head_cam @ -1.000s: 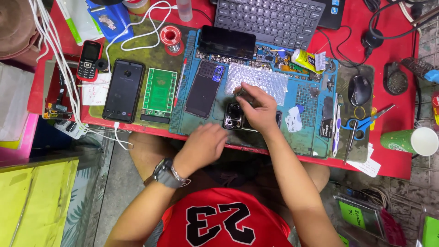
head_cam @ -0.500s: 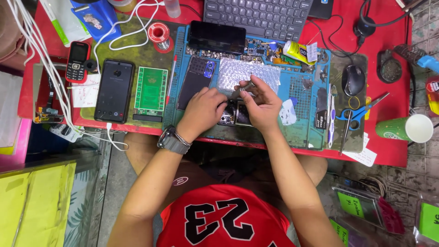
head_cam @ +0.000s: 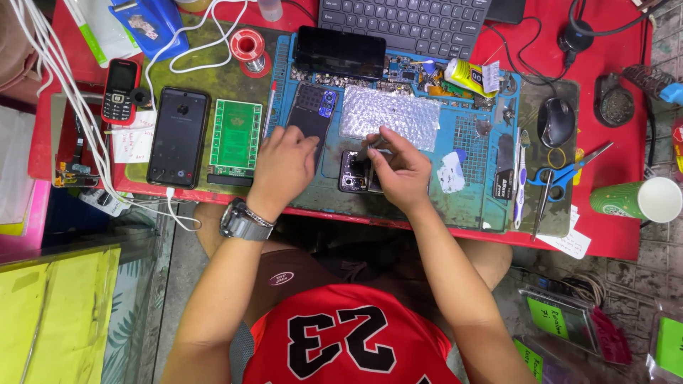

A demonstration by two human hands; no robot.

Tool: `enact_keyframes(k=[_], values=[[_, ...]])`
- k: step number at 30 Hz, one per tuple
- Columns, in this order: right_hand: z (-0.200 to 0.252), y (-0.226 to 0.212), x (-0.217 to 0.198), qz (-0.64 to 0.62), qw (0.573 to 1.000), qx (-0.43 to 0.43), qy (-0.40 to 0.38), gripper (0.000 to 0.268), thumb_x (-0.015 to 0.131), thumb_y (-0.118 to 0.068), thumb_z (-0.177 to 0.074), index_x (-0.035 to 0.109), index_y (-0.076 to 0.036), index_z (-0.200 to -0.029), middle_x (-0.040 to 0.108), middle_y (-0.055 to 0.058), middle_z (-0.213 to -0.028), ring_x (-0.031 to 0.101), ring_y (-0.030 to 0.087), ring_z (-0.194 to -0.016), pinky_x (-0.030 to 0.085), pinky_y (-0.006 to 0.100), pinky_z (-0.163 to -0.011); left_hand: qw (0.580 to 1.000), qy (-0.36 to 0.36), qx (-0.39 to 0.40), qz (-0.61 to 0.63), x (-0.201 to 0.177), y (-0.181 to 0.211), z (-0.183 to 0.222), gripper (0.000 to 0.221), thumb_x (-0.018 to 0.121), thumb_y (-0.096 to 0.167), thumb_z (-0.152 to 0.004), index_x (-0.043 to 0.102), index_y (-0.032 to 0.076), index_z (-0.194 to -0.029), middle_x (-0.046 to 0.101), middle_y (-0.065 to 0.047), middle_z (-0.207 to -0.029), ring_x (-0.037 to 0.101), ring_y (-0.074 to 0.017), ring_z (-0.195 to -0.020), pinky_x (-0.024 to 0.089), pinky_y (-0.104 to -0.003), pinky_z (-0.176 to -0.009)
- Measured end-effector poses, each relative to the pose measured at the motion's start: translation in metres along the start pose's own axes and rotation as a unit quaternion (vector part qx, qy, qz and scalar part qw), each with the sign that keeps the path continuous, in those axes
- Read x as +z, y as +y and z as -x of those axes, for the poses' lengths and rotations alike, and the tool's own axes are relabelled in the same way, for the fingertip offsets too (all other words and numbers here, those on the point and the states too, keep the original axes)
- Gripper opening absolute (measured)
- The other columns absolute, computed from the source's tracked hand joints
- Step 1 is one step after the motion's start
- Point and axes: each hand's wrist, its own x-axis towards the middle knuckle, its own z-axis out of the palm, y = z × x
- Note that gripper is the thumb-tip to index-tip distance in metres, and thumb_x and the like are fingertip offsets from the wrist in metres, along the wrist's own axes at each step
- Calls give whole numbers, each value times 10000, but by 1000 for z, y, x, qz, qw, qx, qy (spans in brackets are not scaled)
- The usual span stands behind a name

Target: The person uses a screwdriver to remove screws from the back of a disassembled smartphone. They then use a small metal tool to pry and lift the internal components, including the battery and camera module, from the phone's chassis.

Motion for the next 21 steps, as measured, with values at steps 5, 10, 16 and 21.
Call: enact_keyframes(k=[5,10,16,21], values=[[3,4,1,10,1000,-6,-11,464,727,208,-880,629,116,-1324,741,296,-1102,763,354,-995,668,412,-757,999,10,-5,-36,9,-20,8,214,615,201,-962,794,174,-1075,608,-55,-895,615,-283,-901,542,-420,-728],[2,4,2,14,1000,-18,-22,461,719,206,-888,624,116,-1330,740,294,-1108,760,356,-995,666,404,-752,1000,9,-14,-22,12,-25,7,206,628,203,-957,800,180,-1067,606,-53,-897,619,-285,-899,557,-424,-736],[-1,2,1,20,999,-27,-36,457,720,209,-881,624,127,-1320,735,305,-1112,761,371,-989,671,411,-743,1000,2,-24,-7,12,-27,5,205,637,189,-959,802,196,-1080,601,-37,-894,621,-275,-898,562,-418,-742],[-3,-4,4,23,999,-30,-34,452,716,206,-888,624,119,-1323,735,306,-1111,759,379,-983,669,424,-745,1000,6,-25,1,10,-27,5,217,660,197,-943,800,168,-1106,620,-57,-895,617,-288,-898,555,-418,-762]])
